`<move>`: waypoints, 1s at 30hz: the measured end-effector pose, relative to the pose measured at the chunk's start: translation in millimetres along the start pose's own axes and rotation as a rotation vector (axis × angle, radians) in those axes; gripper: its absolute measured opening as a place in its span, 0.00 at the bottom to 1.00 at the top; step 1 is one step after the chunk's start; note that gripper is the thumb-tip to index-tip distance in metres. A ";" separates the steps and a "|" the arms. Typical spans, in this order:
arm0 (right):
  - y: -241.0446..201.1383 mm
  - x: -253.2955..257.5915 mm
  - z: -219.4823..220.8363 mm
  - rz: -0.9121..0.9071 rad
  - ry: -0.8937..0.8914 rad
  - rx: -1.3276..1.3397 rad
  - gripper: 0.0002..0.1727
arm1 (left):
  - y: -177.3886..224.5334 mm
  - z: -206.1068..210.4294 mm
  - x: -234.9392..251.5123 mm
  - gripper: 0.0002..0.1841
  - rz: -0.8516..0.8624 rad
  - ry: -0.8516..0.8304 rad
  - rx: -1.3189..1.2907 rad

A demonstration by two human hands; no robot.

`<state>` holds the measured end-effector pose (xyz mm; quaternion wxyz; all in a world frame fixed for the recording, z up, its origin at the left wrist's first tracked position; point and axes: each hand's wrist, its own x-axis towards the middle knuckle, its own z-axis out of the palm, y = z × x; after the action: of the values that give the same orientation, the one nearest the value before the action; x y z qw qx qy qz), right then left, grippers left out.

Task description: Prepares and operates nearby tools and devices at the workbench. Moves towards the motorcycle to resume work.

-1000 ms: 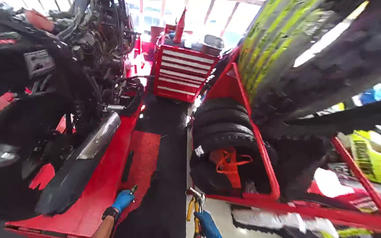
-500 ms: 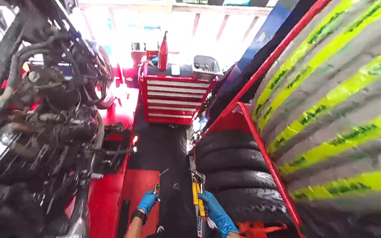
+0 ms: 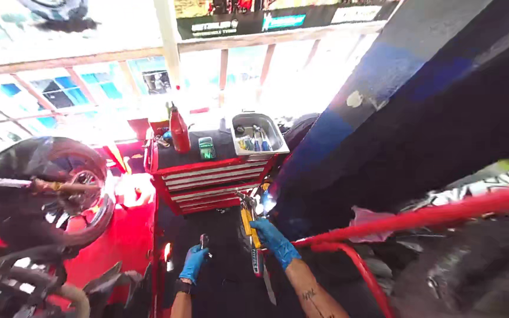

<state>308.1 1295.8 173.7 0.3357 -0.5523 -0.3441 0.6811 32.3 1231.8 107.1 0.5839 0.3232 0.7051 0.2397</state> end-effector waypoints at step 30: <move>-260.7 409.2 -179.6 0.248 0.355 -0.738 0.24 | 462.0 203.8 322.6 0.28 -0.004 -0.339 0.724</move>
<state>437.5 1796.3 151.7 0.0851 -0.7813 -0.4328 0.4417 277.7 1773.5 180.6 0.5409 0.5418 0.6381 -0.0820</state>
